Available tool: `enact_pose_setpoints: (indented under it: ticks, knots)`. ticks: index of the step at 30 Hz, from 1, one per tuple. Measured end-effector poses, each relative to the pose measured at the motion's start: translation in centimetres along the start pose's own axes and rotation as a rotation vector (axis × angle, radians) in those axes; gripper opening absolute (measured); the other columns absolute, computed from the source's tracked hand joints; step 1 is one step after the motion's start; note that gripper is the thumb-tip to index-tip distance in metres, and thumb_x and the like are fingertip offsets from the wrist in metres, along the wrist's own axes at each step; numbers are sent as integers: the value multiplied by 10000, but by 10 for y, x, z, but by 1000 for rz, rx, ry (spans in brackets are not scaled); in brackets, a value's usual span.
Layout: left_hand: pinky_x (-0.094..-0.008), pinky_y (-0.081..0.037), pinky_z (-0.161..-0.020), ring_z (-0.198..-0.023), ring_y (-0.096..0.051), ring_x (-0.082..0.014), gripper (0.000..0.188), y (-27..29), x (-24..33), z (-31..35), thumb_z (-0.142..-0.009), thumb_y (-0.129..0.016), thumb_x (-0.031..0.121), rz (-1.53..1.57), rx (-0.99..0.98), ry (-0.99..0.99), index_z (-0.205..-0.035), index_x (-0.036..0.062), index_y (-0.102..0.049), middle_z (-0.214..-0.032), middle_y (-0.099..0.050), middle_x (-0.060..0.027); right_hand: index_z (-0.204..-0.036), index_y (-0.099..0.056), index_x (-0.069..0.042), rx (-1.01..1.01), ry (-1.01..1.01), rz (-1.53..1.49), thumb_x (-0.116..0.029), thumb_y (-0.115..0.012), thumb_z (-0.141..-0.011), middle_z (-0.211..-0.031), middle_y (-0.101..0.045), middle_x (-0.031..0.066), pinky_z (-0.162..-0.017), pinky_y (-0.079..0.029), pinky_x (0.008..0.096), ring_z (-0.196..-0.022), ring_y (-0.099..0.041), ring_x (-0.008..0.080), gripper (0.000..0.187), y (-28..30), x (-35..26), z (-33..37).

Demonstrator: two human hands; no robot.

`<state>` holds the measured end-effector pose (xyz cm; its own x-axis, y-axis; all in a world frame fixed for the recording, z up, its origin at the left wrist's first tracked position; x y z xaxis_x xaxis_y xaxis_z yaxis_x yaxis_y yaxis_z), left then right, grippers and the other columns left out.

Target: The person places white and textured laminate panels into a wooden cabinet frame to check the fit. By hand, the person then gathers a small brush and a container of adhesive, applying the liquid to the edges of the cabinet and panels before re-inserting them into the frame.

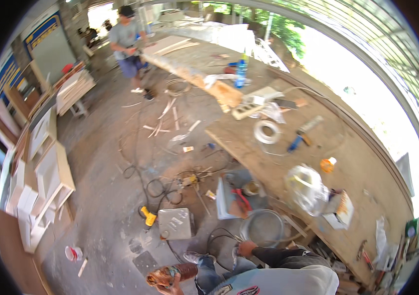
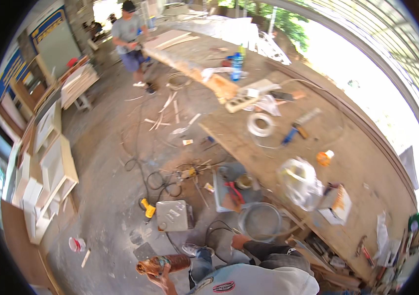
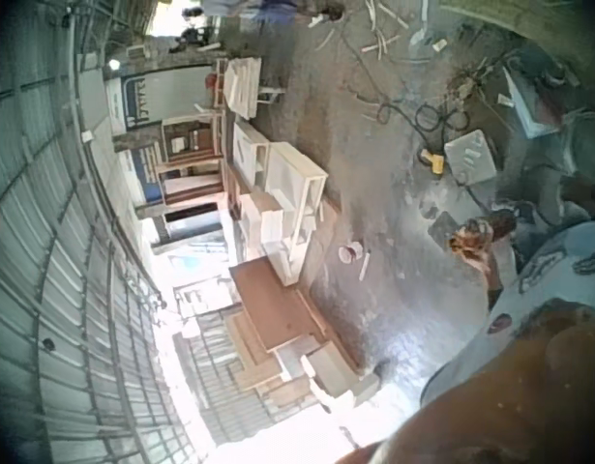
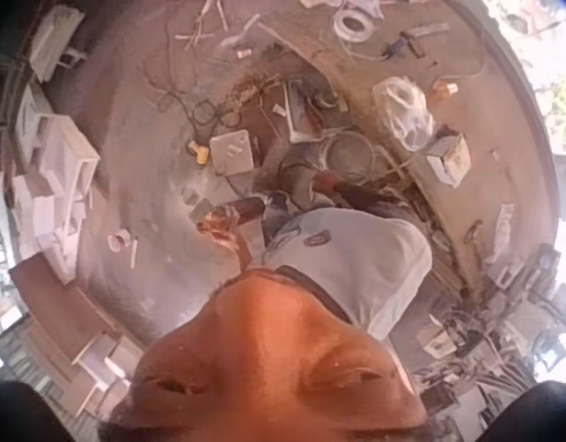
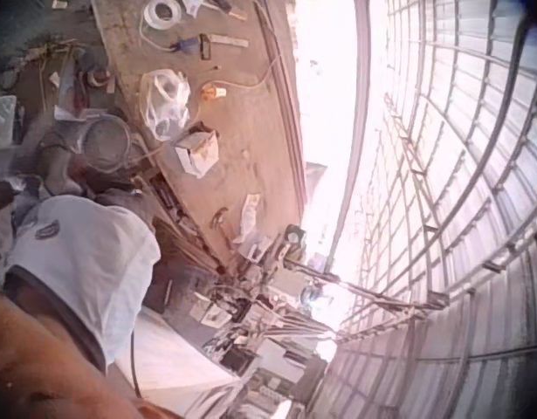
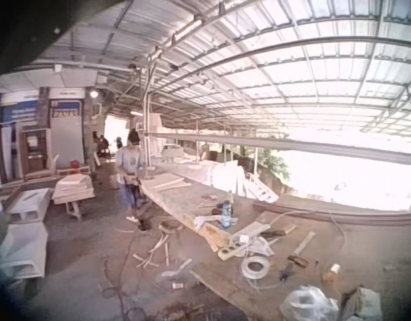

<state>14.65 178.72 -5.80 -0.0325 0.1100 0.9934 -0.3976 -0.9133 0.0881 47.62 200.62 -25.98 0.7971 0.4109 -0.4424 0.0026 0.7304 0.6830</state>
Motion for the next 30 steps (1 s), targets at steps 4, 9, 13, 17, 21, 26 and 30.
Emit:
enact_pose_setpoints:
  ticks: [4,9,13,17,21,26,30]
  knots:
    - [-441,-396,-1073,-1236,-487,-303,961,-44,17,22,-648,-861,141,43,99,8,-1432,-49,-338,-1380,-450,-190,-818,-724,-20,232,-132,-160,-354,-655,-798,-799,-684,230,-721,-527,499,-789,-680,393,341,51,34,95]
    - [-442,-380,-1085,-1259,-464,-309,969,-128,86,70,-679,-867,151,101,-36,-3,-1445,-52,-309,-1422,-407,-195,-816,-710,-12,530,-268,-610,-323,-664,-816,-766,-674,223,-690,-512,474,-761,-673,382,314,75,58,189]
    - [-437,-419,-1055,-1232,-488,-311,935,-156,103,81,-716,-847,182,13,-218,-121,-1435,-86,-314,-1404,-421,-214,-809,-694,5,847,-301,-702,-282,-667,-833,-749,-672,209,-651,-504,441,-696,-661,353,289,114,53,260]
    - [-435,-471,-1000,-1182,-525,-320,925,-174,142,106,-694,-837,210,-20,-283,-182,-1413,-98,-343,-1358,-454,-232,-790,-674,2,1129,-286,-722,-254,-690,-844,-751,-639,180,-627,-484,419,-685,-622,332,261,132,52,310]
    - [-433,-506,-956,-1131,-571,-334,862,-179,136,105,-688,-829,214,-15,-415,-252,-1375,-94,-407,-1312,-509,-231,-770,-645,2,1406,-384,-656,-201,-688,-861,-742,-619,165,-613,-467,411,-660,-592,315,227,130,73,372]
    - [-425,-517,-938,-1100,-599,-322,807,-177,128,110,-691,-829,198,-69,-499,-303,-1347,-83,-452,-1282,-550,-219,-827,-618,3,1765,-822,-476,-184,-620,-915,-775,-617,195,-686,-485,460,-721,-601,399,207,93,147,454]
    - [-415,-512,-932,-1078,-599,-305,759,-180,128,119,-692,-828,159,-43,-572,-287,-1320,-82,-477,-1262,-559,-197,-885,-632,-9,1842,-1287,-362,-170,-594,-929,-861,-630,186,-702,-488,470,-746,-610,388,171,55,214,542]
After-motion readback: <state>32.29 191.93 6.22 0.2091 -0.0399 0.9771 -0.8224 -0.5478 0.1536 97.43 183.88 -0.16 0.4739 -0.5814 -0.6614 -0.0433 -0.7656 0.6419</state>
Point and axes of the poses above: each hand's wrist, its own z-axis away from the middle knuckle, its own y-axis out of the back of the hand, x = y × z, the point moved 4 cm from there along -z, towards the middle knuckle
